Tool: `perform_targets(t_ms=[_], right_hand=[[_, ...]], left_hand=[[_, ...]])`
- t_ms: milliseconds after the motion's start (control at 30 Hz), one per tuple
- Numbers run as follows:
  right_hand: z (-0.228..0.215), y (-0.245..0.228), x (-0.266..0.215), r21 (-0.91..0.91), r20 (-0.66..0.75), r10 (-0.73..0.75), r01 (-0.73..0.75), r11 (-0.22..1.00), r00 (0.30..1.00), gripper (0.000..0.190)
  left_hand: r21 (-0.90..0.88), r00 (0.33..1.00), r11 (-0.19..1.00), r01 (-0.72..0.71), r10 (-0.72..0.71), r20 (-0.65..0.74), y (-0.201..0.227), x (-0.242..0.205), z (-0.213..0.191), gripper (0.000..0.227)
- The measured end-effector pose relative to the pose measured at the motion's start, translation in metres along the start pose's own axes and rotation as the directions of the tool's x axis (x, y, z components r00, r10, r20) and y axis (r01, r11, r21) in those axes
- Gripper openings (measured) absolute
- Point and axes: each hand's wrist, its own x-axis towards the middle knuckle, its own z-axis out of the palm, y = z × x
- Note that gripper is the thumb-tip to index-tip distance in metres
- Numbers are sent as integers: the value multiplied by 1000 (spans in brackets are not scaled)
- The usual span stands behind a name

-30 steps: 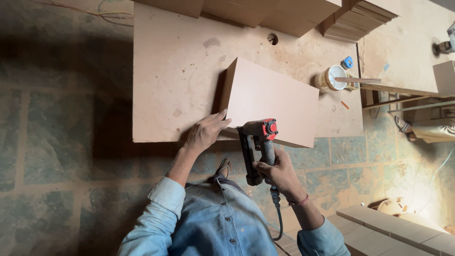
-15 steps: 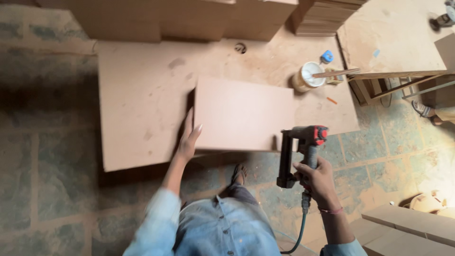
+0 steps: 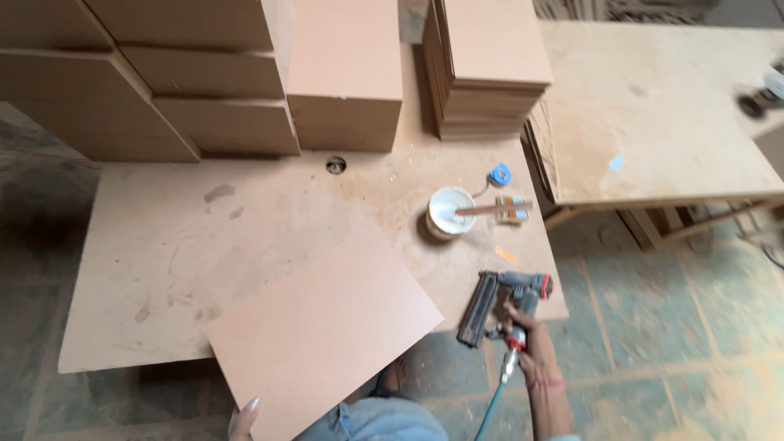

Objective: The person assembles rectangular wooden boxes by applying glue to the edges of a base frame and attaching side panels. They use a pneumatic nail gun to secure the panels and repeat the process for multiple units.

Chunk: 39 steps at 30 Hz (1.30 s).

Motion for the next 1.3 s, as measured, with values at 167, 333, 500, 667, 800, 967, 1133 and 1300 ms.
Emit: perform_targets(t_ms=[167,333,500,667,800,967,1133,1300], right_hand=[[-30,11,34,-75,11,143,-142,987,990,25],[-40,4,59,-294,-57,194,-202,934,979,18],[-32,4,60,-319,-20,214,-209,924,977,17],[-30,5,52,-261,19,206,-194,945,978,15],[-34,8,59,-171,-17,228,-227,959,974,14],[-36,0,75,-204,-28,198,-200,958,980,16],[-17,-20,84,-336,38,186,-163,928,982,18],[-1,-33,78,-489,-62,221,-222,844,973,18]], left_hand=[[240,829,793,-560,530,180,71,-43,104,86],[218,7,-159,-963,793,609,140,-64,265,90],[-29,-529,-761,-648,422,737,155,-35,418,95],[-61,-437,-904,-424,145,888,138,44,482,97],[-55,-284,-988,-146,-12,959,138,126,487,98],[126,-91,-954,-273,157,983,151,167,480,102],[220,62,-787,-576,226,972,113,131,501,109],[205,96,-875,-438,182,979,90,104,538,101]])
